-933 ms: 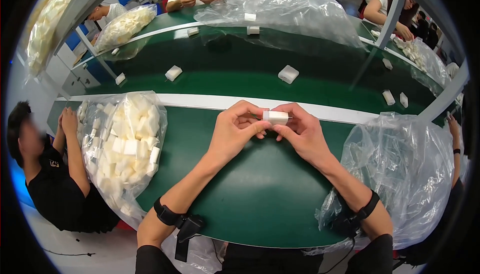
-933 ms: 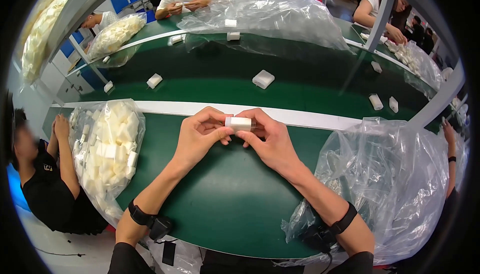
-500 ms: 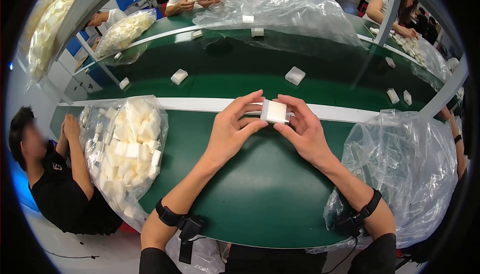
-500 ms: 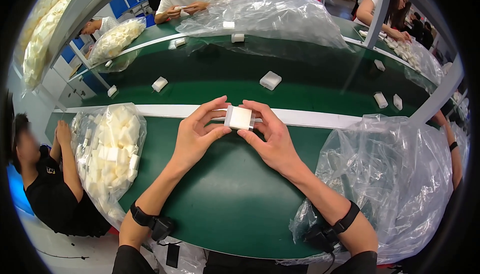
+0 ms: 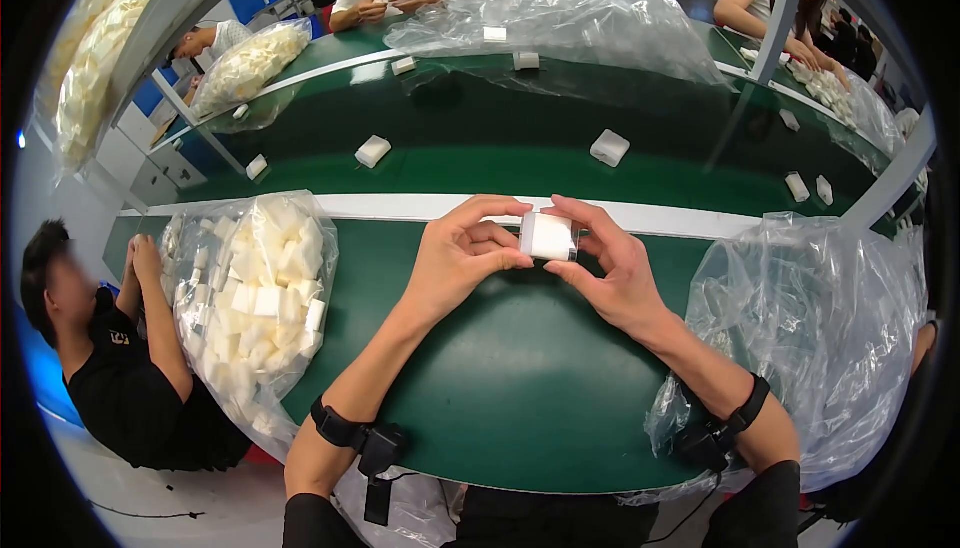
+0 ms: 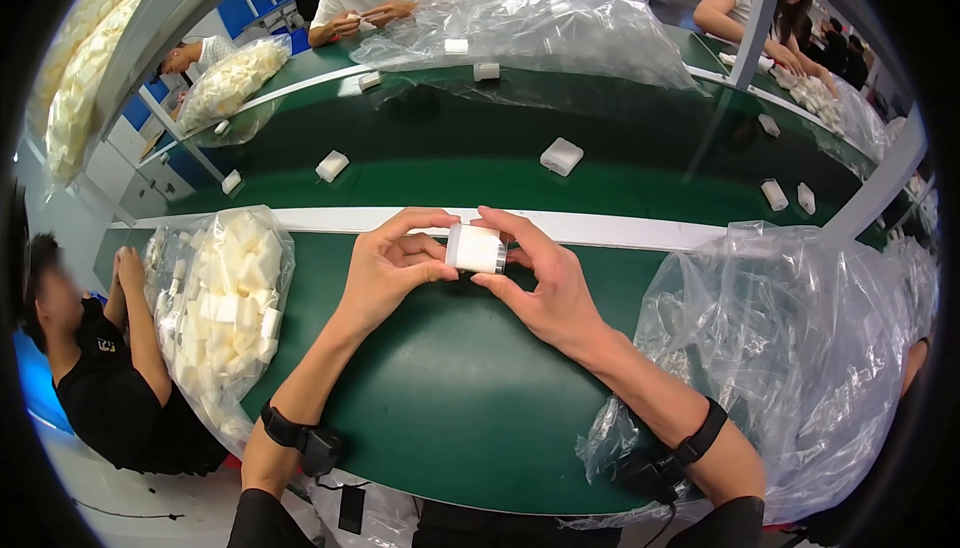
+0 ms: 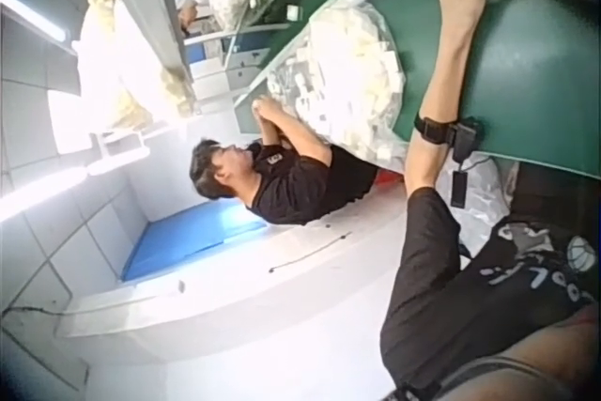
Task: Assembling and packaging small white rectangular components on a factory production line.
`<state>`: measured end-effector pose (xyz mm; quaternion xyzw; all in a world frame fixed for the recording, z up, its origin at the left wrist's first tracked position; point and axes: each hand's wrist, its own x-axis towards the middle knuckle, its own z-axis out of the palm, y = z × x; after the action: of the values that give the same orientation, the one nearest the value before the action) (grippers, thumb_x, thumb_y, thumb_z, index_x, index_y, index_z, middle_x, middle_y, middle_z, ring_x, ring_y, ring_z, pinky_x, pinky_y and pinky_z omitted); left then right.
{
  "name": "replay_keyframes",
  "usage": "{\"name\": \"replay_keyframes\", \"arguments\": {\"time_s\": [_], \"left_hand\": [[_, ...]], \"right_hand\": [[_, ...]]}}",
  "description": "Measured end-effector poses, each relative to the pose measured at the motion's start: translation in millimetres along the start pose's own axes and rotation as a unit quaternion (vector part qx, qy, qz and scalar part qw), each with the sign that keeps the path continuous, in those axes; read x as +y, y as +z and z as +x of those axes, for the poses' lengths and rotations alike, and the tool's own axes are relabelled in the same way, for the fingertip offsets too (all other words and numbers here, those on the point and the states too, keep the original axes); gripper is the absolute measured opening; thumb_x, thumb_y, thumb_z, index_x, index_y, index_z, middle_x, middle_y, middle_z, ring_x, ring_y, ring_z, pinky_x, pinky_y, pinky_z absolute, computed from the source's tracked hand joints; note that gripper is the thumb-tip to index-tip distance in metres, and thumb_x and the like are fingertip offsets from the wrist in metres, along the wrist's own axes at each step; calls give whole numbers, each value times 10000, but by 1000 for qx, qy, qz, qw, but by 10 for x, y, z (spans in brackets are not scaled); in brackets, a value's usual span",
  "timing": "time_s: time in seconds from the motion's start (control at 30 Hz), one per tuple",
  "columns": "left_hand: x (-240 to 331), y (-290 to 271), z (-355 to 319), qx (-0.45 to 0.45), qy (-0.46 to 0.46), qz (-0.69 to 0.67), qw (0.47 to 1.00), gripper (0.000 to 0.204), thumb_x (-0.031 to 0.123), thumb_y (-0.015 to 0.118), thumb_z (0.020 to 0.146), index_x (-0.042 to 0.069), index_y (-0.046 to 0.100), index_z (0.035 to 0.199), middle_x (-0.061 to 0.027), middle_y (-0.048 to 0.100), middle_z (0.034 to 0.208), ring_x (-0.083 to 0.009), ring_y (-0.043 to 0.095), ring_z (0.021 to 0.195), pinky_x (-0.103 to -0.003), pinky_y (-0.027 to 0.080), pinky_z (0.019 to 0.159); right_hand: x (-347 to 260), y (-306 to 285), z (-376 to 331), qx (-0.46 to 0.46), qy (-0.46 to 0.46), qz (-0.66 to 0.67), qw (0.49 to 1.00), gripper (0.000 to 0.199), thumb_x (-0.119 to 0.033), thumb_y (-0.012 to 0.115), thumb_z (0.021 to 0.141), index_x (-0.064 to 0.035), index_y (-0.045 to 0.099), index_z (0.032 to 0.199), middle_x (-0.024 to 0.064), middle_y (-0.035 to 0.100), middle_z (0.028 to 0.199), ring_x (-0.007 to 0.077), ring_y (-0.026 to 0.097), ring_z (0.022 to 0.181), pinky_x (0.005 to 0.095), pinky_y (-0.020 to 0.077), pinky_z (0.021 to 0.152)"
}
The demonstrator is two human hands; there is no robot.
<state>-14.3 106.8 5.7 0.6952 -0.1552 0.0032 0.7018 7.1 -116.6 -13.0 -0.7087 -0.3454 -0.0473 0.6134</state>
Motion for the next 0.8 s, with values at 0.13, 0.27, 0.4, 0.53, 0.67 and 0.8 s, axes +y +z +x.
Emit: {"name": "replay_keyframes", "arguments": {"time_s": [0.13, 0.27, 0.4, 0.53, 0.67, 0.8], "left_hand": [[56, 87, -5, -8, -18, -31, 999, 473, -120, 716, 839, -38, 579, 1285, -143, 564, 1313, -186, 665, 1011, -305, 612, 815], [-17, 92, -36, -31, -6, -10, 999, 463, -87, 706, 870, -16, 521, 1289, -118, 531, 1311, -192, 648, 1048, -304, 609, 817], [-45, 110, -25, -36, 22, 17, 999, 371, -44, 696, 906, -20, 558, 1249, -116, 568, 1278, -188, 663, 1056, -295, 615, 793], [-10, 94, -21, 8, -21, 28, 999, 296, 2, 694, 932, -35, 610, 1213, -118, 635, 1204, -185, 691, 1023, -288, 620, 773], [-28, 79, -47, 31, -48, 52, 997, 266, 35, 696, 946, -46, 653, 1196, -127, 680, 1157, -186, 707, 987, -291, 626, 771], [-121, 53, -50, 33, -26, 54, 998, 217, 1, 685, 938, -64, 678, 1146, -136, 675, 1162, -187, 703, 989, -298, 627, 811]], "right_hand": [[41, 43, 7, 33, 8, 75, 997, 580, -52, 757, 880, -15, 514, 1406, 159, 627, 1332, 257, 636, 1203, 381, 549, 1017], [48, 36, 0, 23, 68, 123, 990, 436, -60, 705, 927, 0, 551, 1330, 145, 664, 1228, 206, 663, 1113, 360, 561, 979], [23, -18, 13, 4, 157, 145, 977, 319, -53, 662, 951, 20, 587, 1252, 127, 679, 1133, 131, 674, 986, 292, 595, 858], [70, 3, 15, 5, 136, 159, 978, 285, -46, 654, 951, 31, 605, 1221, 122, 681, 1104, 122, 675, 941, 260, 602, 803], [64, 34, 19, 17, 129, 151, 980, 255, -54, 651, 957, 40, 626, 1193, 112, 688, 1075, 126, 681, 916, 265, 604, 801], [80, 65, 0, 27, 130, 133, 982, 234, -69, 667, 958, 40, 653, 1165, 110, 708, 1033, 123, 690, 847, 255, 606, 771]]}}
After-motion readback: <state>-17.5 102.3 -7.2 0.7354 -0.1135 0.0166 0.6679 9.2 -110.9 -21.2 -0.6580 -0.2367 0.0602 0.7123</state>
